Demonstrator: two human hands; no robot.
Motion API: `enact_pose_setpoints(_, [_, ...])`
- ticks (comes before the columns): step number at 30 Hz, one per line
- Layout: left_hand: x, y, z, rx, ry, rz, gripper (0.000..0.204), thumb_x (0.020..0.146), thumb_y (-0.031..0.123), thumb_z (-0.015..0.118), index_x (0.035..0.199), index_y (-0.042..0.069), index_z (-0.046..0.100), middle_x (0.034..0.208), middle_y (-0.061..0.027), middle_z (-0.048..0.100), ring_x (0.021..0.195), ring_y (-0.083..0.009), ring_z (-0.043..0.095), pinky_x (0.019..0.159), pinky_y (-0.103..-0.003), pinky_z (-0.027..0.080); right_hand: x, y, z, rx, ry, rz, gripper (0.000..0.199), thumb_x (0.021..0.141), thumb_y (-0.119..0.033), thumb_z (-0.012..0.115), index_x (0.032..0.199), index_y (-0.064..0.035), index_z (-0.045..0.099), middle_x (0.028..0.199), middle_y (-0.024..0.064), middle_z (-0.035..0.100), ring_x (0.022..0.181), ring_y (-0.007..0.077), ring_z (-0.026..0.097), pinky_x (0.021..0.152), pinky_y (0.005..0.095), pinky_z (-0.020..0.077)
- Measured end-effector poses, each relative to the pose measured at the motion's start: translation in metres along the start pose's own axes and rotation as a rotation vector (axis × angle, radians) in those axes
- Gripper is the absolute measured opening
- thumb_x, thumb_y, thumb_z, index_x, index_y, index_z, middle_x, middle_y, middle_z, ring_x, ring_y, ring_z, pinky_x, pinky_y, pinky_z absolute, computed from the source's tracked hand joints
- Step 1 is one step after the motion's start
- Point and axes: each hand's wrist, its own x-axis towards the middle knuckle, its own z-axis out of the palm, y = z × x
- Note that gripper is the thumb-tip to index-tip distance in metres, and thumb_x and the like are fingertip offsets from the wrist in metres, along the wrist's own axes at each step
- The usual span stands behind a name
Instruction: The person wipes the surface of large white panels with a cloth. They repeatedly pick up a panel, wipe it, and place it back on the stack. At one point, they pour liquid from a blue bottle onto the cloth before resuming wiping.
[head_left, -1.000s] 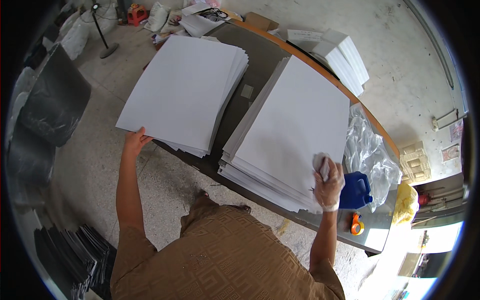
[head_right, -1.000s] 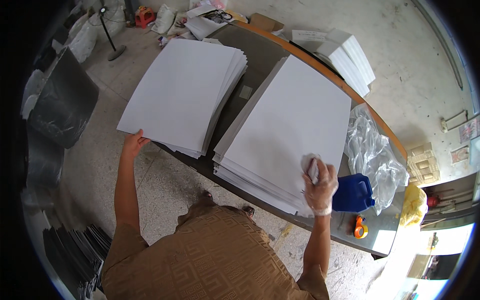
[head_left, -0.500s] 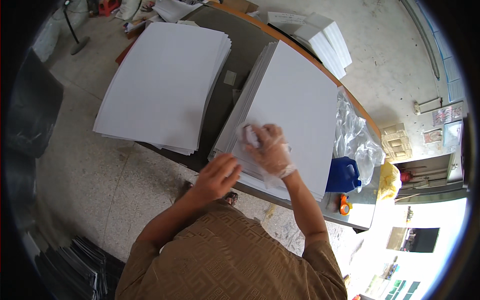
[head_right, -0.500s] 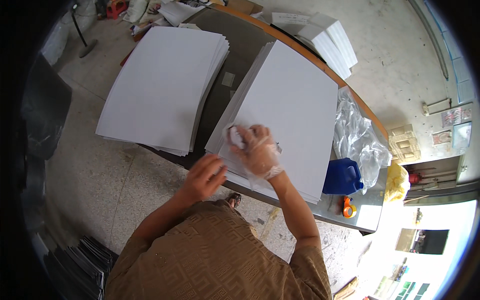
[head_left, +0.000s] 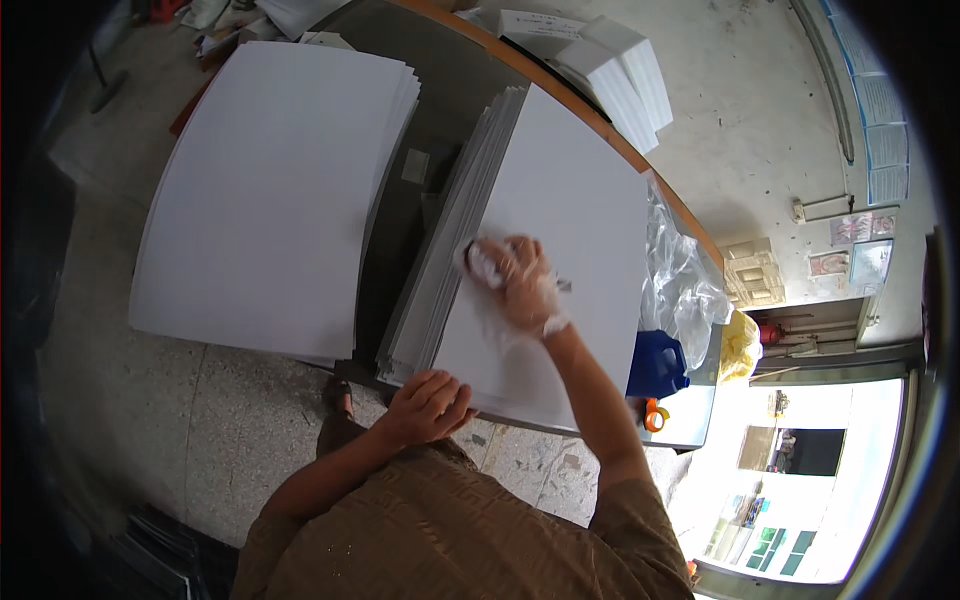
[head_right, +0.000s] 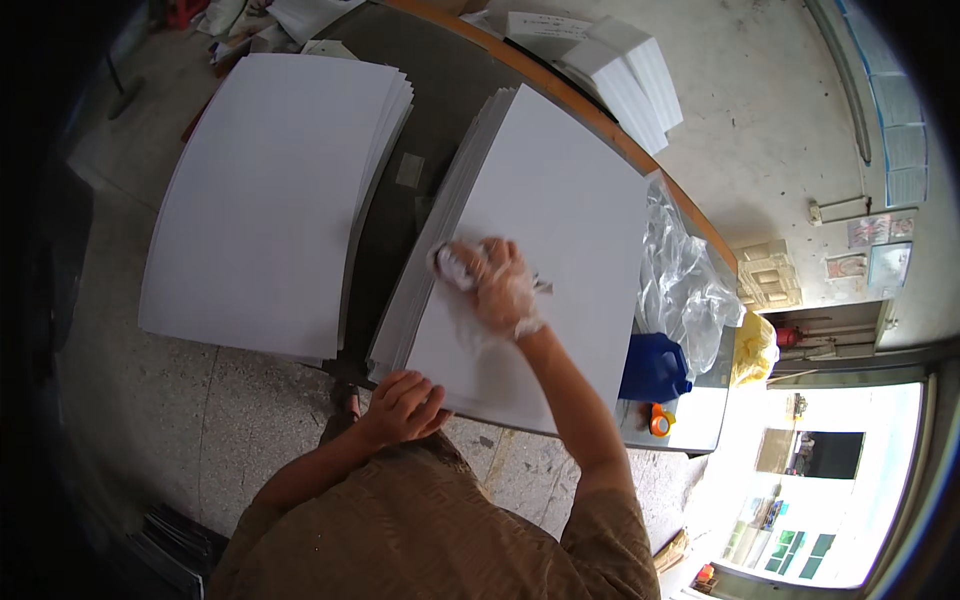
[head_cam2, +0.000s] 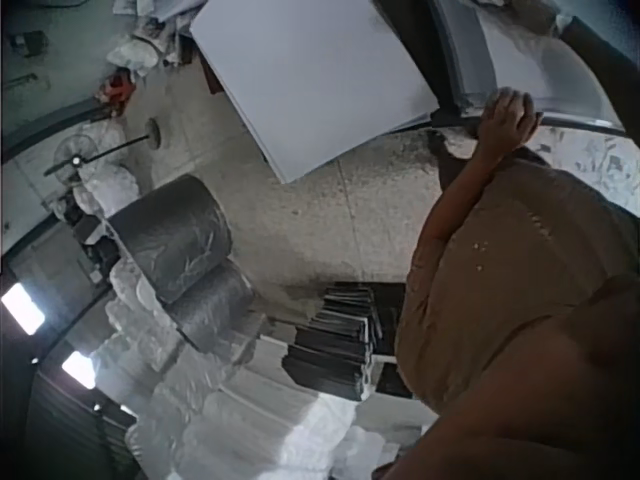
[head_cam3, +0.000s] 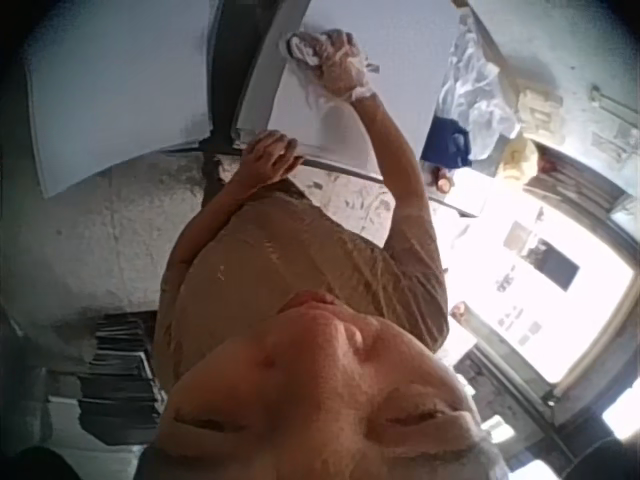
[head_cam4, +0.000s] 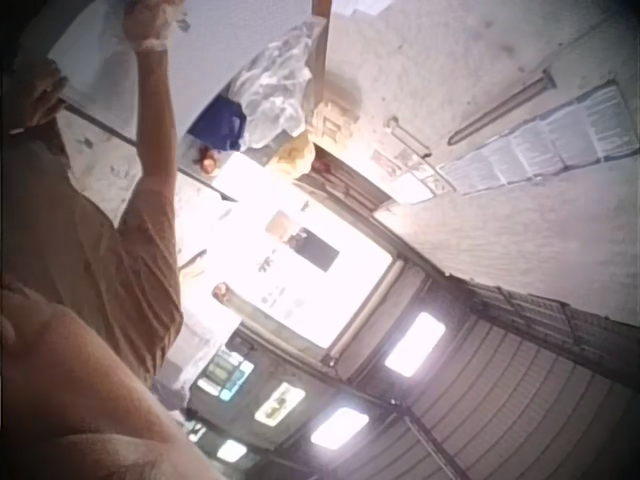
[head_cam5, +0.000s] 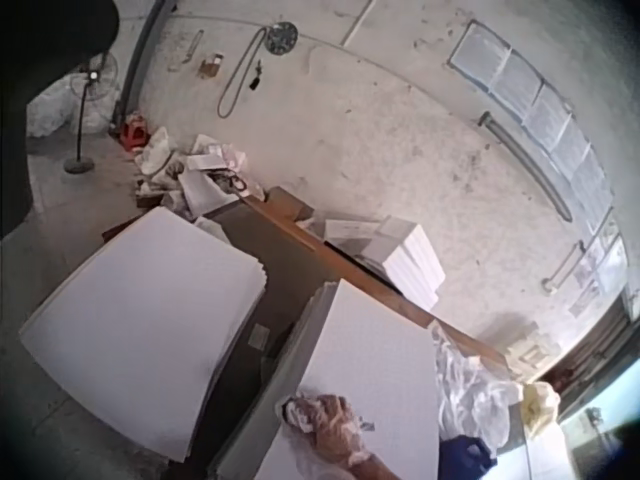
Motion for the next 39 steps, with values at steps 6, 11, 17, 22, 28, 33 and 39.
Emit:
enact_pose_setpoints(6, [-0.004, -0.001, 0.004, 0.001, 0.029, 0.009, 0.019, 0.087, 0.030, 0.070, 0.098, 0.015, 0.068, 0.106, -0.0041, 0.057, 0.106, -0.0201, 0.057, 0.089, -0.034, 0.052, 0.146, 0.123, 0.005, -0.136, -0.103, 0.285, 0.049, 0.091, -0.038, 0.063, 0.133, -0.0133, 0.056, 0.119, 0.0214, 0.058, 0.114, 0.0385, 0.055, 0.099, 0.0461, 0.0445])
enact_pose_setpoints(11, [-0.010, 0.003, -0.007, 0.109, -0.061, 0.026, 0.018, 0.077, 0.024, 0.077, 0.092, 0.026, 0.067, 0.108, -0.0018, 0.055, 0.108, -0.0201, 0.054, 0.097, -0.038, 0.046, 0.240, 0.244, 0.034, -0.246, 0.000, 0.429, 0.058, 0.093, -0.053, 0.054, 0.139, -0.0186, 0.052, 0.124, 0.0245, 0.059, 0.123, 0.0380, 0.054, 0.103, 0.0455, 0.0421])
enact_pose_setpoints(17, [-0.012, 0.009, -0.007, 0.160, -0.064, -0.003, 0.013, 0.082, 0.020, 0.073, 0.092, 0.024, 0.067, 0.107, -0.0007, 0.056, 0.107, -0.0180, 0.055, 0.093, -0.033, 0.048, 0.253, 0.263, 0.029, -0.159, 0.041, 0.407, 0.050, 0.093, -0.051, 0.054, 0.133, -0.0221, 0.058, 0.123, 0.0201, 0.061, 0.119, 0.0371, 0.057, 0.102, 0.0456, 0.0430])
enact_pose_setpoints(22, [-0.009, 0.000, -0.002, 0.104, -0.049, 0.007, 0.011, 0.086, 0.031, 0.069, 0.092, 0.022, 0.065, 0.105, -0.0014, 0.057, 0.102, -0.0190, 0.056, 0.091, -0.034, 0.048, 0.171, 0.196, 0.021, -0.134, -0.028, 0.304, 0.049, 0.093, -0.039, 0.059, 0.135, -0.0139, 0.055, 0.125, 0.0215, 0.057, 0.111, 0.0385, 0.058, 0.097, 0.0436, 0.0467])
enact_pose_setpoints(28, [0.002, -0.012, 0.003, 0.045, -0.022, 0.105, 0.025, 0.085, 0.043, 0.069, 0.091, 0.020, 0.061, 0.103, -0.0026, 0.055, 0.098, -0.0196, 0.054, 0.086, -0.035, 0.044, -0.085, -0.001, -0.036, 0.048, -0.229, -0.096, 0.052, 0.082, -0.035, 0.071, 0.130, -0.0170, 0.058, 0.127, 0.0124, 0.059, 0.112, 0.0309, 0.058, 0.088, 0.0509, 0.0478])
enact_pose_setpoints(33, [-0.001, -0.016, 0.007, 0.020, -0.022, 0.122, 0.032, 0.082, 0.045, 0.071, 0.094, 0.018, 0.058, 0.101, -0.0041, 0.052, 0.098, -0.0211, 0.051, 0.083, -0.036, 0.040, -0.132, -0.038, -0.050, 0.160, -0.215, -0.115, 0.060, 0.069, -0.025, 0.079, 0.125, -0.0193, 0.060, 0.110, 0.0143, 0.058, 0.102, 0.0338, 0.059, 0.079, 0.0467, 0.0500])
enact_pose_setpoints(39, [-0.001, -0.011, 0.001, 0.013, -0.026, 0.064, 0.018, 0.085, 0.034, 0.070, 0.093, 0.023, 0.059, 0.099, 0.0002, 0.052, 0.097, -0.0162, 0.054, 0.082, -0.033, 0.041, -0.052, 0.059, -0.019, -0.017, -0.215, -0.114, 0.058, 0.077, -0.030, 0.080, 0.129, -0.0166, 0.058, 0.122, 0.0135, 0.060, 0.110, 0.0341, 0.057, 0.096, 0.0546, 0.0453])
